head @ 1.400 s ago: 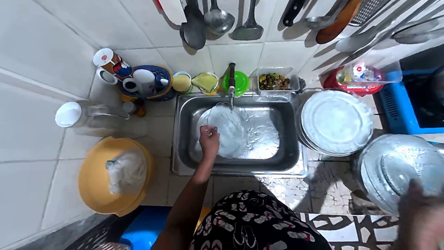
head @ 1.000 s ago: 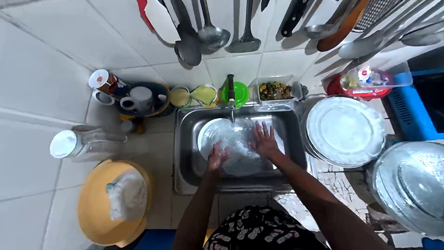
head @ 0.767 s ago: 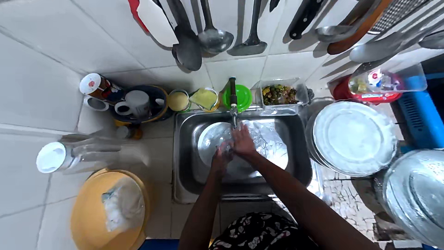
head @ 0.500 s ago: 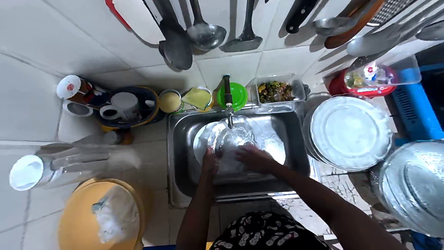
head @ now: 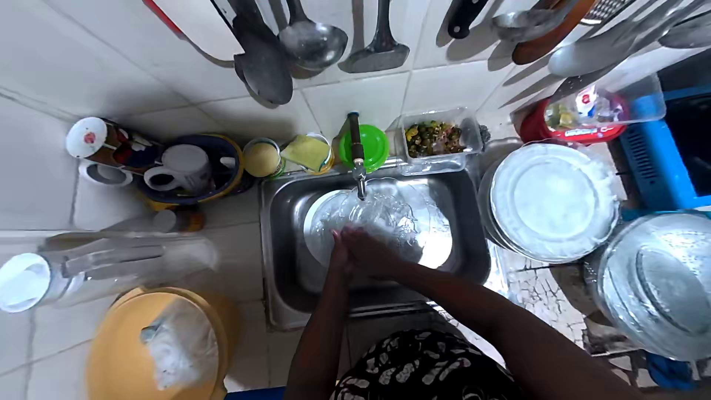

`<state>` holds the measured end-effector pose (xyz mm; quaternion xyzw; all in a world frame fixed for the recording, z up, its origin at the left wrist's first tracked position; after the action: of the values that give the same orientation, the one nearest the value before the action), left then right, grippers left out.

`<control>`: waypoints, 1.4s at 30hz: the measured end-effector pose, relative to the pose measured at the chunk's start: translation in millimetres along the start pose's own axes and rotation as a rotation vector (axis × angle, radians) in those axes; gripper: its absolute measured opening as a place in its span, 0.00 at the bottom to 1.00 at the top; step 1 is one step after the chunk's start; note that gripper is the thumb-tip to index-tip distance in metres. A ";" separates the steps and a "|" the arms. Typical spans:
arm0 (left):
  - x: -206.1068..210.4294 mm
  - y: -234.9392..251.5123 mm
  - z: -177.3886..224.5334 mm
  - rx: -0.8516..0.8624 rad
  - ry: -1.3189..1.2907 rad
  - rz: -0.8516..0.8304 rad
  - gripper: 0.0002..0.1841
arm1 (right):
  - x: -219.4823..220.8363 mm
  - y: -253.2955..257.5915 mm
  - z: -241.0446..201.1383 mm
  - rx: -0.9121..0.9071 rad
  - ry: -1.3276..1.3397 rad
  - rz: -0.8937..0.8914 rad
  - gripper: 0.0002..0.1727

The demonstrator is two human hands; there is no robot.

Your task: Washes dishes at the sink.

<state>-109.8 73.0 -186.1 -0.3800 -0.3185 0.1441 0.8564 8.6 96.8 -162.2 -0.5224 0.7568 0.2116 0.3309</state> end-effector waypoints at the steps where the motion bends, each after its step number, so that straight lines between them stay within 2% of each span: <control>1: -1.1 1.9 1.3 -0.006 -0.029 0.000 0.38 | 1.1 -19.7 -3.1 -0.046 -0.014 -0.041 0.35; 3: -4.2 6.9 4.9 -0.020 -0.060 0.013 0.37 | 0.7 -65.9 1.9 -0.072 -0.135 -0.029 0.31; 5: -5.3 12.4 10.9 -0.041 -0.046 0.000 0.35 | -11.1 -108.1 12.8 0.016 -0.267 0.007 0.30; 8: 2.7 17.8 20.9 -0.131 0.114 -0.042 0.32 | -39.8 -150.6 26.9 0.033 -0.477 0.138 0.28; 12: 34.3 15.2 28.1 -0.174 0.458 -0.124 0.26 | -71.7 -178.8 -13.7 -0.147 -0.520 0.234 0.19; 14: 47.9 11.3 28.3 -0.202 0.475 -0.170 0.21 | -88.3 -181.9 -37.8 -0.174 -0.504 0.360 0.16; 16: 54.8 8.2 24.0 -0.246 0.336 -0.224 0.23 | -107.7 -183.7 -54.0 -0.041 -0.349 0.492 0.16; 18: 60.0 -1.6 23.3 -0.267 0.287 -0.254 0.27 | -127.6 -184.6 -59.7 0.221 -0.053 0.611 0.14; 19: 61.0 -5.2 25.3 -0.257 0.349 -0.268 0.31 | -136.2 -183.5 -56.4 0.359 0.133 0.676 0.13; 20: 61.1 -7.3 27.9 -0.231 0.435 -0.258 0.37 | -140.8 -181.1 -46.8 0.492 0.340 0.747 0.11; 21: 61.4 -7.9 30.7 -0.187 0.515 -0.212 0.38 | -140.4 -177.1 -33.6 0.608 0.542 0.824 0.09; 24: 57.6 -1.3 43.0 -0.099 0.593 0.026 0.24 | -117.2 -152.9 9.8 0.884 1.005 0.930 0.12; 26: 49.2 9.8 56.4 -0.019 0.747 0.256 0.27 | -93.2 -128.3 37.6 0.907 1.163 0.914 0.14; 29: 37.1 23.5 76.2 0.117 1.067 0.594 0.39 | -69.9 -82.5 59.0 0.852 1.311 0.900 0.14; 32: 47.7 32.1 84.7 0.274 1.222 0.821 0.44 | -60.9 -43.8 65.8 0.762 1.386 0.897 0.12; 34: 60.2 37.6 81.7 0.390 1.365 0.849 0.44 | -58.3 -28.1 69.0 0.741 1.388 0.889 0.13; 36: 75.1 36.6 68.6 0.546 1.475 0.800 0.43 | -55.0 -20.9 70.5 0.746 1.390 0.892 0.13; 40: 86.5 29.6 5.1 0.891 1.618 0.557 0.33 | -36.6 -26.6 71.8 0.676 1.446 1.005 0.13; 42: 80.0 14.4 -27.6 0.945 1.676 0.388 0.29 | -32.3 -35.6 65.4 0.612 1.514 1.086 0.13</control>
<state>-31.3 106.3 -175.9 -0.0233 0.5511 0.0786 0.8304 67.6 148.3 -183.2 0.0077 0.9287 -0.2614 -0.2630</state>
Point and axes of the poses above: each hand's wrist, its own y-axis towards the middle knuckle, its own x-axis out of the palm, z = x × y, the point moved 2 cm from there along y, towards the middle knuckle, and after that the axes turned 12 degrees about -x, right-handed, at the moved point
